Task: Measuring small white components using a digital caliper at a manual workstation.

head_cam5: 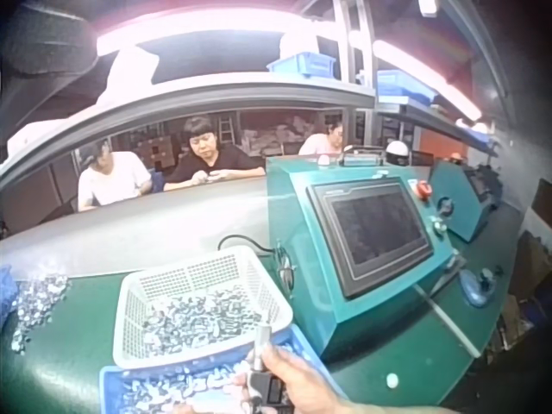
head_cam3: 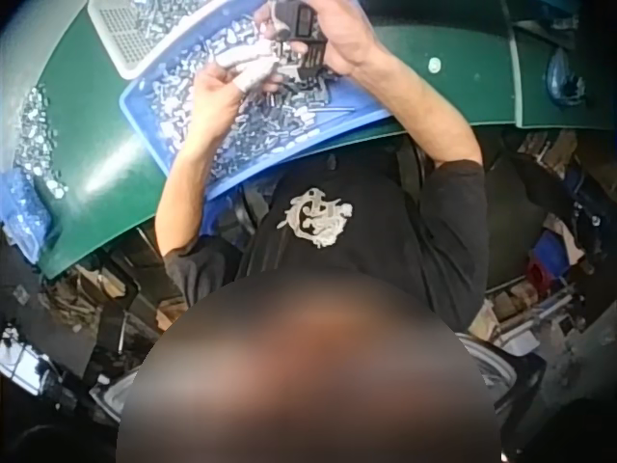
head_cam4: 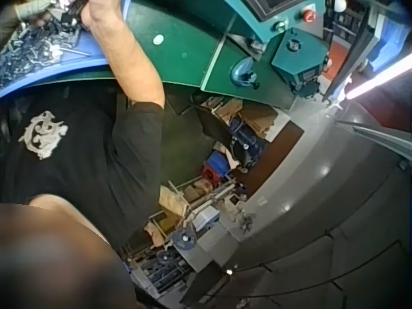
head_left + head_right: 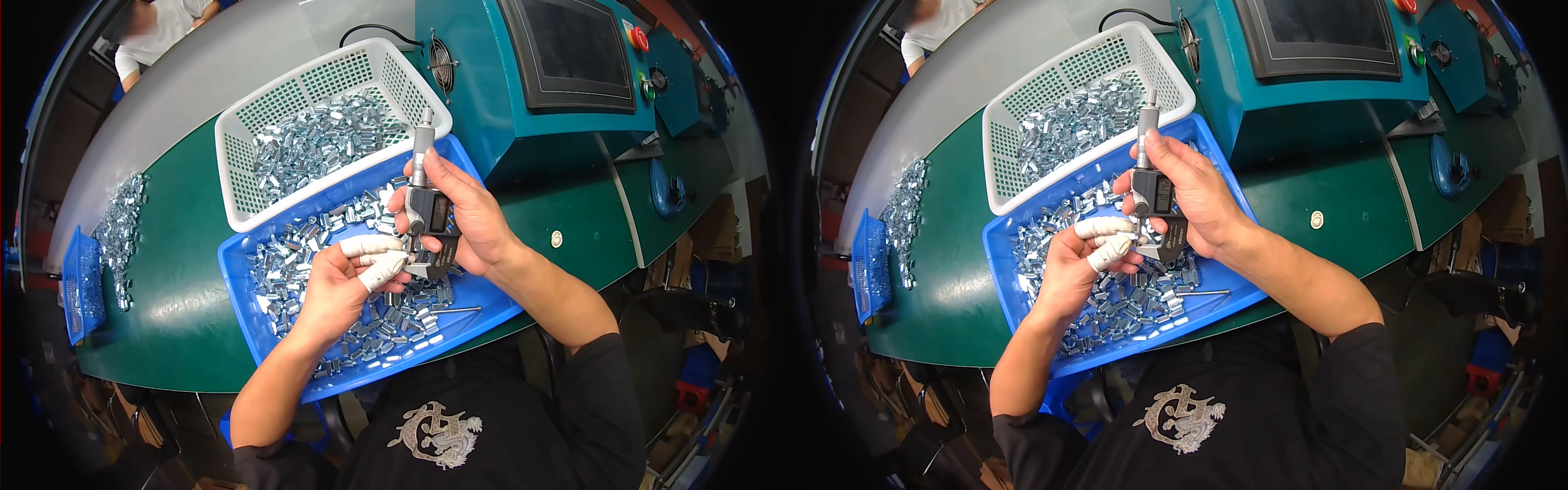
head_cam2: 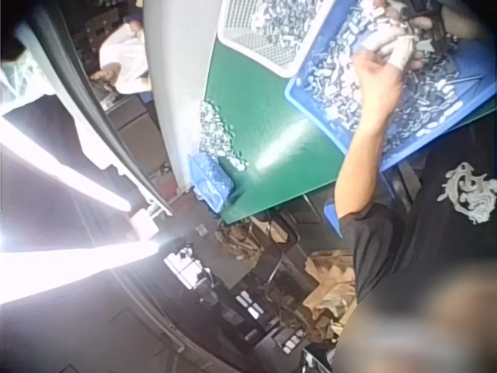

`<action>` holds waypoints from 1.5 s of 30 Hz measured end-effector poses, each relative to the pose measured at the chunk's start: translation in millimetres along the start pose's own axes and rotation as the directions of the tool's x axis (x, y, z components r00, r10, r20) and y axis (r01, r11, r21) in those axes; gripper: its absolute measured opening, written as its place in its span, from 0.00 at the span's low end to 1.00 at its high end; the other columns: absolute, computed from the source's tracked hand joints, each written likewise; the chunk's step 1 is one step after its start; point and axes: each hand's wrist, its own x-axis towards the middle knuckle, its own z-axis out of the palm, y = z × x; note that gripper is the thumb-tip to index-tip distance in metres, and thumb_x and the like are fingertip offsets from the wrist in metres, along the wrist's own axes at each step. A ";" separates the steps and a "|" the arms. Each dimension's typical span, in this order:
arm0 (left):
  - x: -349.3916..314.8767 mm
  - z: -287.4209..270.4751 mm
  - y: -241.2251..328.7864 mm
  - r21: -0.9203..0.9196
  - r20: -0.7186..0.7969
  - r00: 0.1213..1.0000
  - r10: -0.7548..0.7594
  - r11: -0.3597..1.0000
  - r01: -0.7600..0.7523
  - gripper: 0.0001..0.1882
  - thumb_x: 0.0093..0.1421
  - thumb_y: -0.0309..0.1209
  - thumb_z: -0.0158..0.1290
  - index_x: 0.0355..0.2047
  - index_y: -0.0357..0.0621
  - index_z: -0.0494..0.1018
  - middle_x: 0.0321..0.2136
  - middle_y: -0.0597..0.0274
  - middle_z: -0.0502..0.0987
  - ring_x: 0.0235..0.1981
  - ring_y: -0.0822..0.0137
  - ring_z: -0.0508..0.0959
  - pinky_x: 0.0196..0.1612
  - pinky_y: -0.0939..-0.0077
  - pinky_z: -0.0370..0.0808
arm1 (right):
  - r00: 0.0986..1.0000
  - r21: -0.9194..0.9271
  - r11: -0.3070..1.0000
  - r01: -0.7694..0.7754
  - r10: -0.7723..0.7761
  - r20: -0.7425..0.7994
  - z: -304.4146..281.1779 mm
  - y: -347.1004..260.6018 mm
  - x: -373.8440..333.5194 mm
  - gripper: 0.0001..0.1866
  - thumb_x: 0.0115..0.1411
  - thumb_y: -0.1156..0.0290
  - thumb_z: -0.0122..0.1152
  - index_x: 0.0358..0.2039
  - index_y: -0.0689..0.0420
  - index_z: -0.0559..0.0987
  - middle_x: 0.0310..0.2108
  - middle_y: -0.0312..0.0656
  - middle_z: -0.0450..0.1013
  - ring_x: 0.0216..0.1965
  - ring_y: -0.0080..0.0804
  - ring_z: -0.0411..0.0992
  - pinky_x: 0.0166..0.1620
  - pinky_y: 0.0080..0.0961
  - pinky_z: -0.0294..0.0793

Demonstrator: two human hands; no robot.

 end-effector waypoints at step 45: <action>1.5 -18.2 -17.7 0.939 0.205 0.942 0.267 0.218 -0.266 0.11 0.43 0.26 0.60 0.29 0.40 0.77 0.24 0.56 0.77 0.34 0.54 0.73 0.40 0.62 0.70 | 0.999 -0.055 0.998 -0.041 0.041 0.000 2.3 -2.4 -2.0 0.21 0.67 0.51 0.40 0.45 0.56 0.66 0.30 0.44 0.73 0.28 0.26 0.74 0.15 0.14 0.66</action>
